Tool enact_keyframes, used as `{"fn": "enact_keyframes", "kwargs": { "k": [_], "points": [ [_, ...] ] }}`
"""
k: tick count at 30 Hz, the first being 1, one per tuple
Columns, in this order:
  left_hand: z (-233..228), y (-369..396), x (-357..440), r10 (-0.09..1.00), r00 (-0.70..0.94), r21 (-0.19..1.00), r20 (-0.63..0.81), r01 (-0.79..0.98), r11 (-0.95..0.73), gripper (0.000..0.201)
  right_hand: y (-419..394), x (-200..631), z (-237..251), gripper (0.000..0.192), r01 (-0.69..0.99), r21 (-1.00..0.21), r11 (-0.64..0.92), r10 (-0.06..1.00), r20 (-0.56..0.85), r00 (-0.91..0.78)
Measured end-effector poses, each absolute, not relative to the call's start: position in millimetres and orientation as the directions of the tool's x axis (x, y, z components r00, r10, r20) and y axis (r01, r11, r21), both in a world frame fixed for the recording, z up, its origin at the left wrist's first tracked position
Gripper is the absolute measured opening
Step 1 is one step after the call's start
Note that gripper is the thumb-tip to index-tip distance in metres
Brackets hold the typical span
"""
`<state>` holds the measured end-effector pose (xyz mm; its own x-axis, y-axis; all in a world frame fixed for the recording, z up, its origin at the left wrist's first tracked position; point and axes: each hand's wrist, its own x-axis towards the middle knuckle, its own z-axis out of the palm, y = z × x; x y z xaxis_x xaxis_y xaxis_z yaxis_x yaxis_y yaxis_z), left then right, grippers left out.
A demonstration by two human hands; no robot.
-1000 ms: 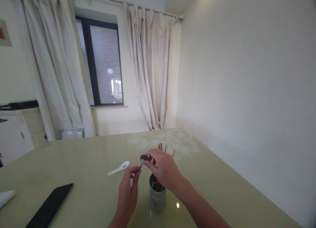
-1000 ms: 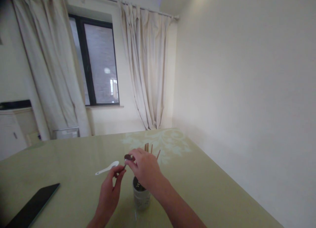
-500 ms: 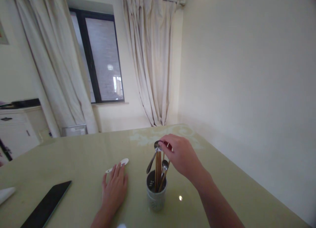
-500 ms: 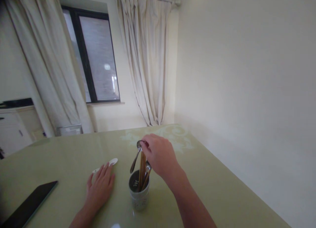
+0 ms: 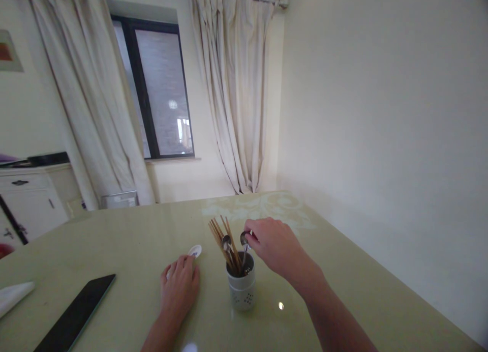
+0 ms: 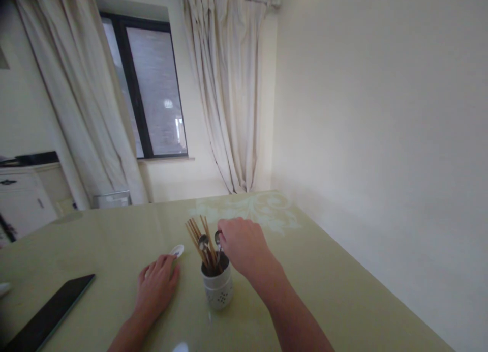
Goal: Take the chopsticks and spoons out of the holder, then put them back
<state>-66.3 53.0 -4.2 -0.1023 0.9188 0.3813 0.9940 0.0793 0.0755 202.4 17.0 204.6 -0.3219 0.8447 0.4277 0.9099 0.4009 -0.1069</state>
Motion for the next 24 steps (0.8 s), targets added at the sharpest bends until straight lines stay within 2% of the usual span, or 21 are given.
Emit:
{"fn": "enact_keyframes", "kwargs": {
  "k": [5,10,14,17,21,24],
  "points": [
    [-3,54,-64,0.919,-0.111,0.101,0.379,0.992,0.078,0.036,18,195,194,0.015,0.884,-0.117,0.454,0.849,0.359,-0.388],
    [-1,57,-65,0.926,-0.100,0.144,0.364,0.988,0.050,0.031,15,190,193,0.009,0.894,-0.063,0.443,0.888,0.169,-0.428],
    [0,59,-69,0.948,-0.077,0.235,0.308,0.972,0.002,0.026,15,192,198,0.011,0.898,-0.075,0.434,0.900,0.075,-0.429],
    [-3,60,-70,0.942,-0.108,0.338,0.318,0.941,-0.006,0.025,16,193,200,0.023,0.889,-0.084,0.450,0.892,0.088,-0.443],
    [-4,60,-66,0.881,-0.191,0.537,0.432,0.840,-0.081,0.027,14,193,200,0.029,0.875,-0.119,0.469,0.883,0.097,-0.460],
    [10,56,-59,0.728,-0.289,0.617,0.622,0.754,-0.227,0.028,13,192,200,0.026,0.878,-0.122,0.462,0.886,0.088,-0.455]
  ]
}}
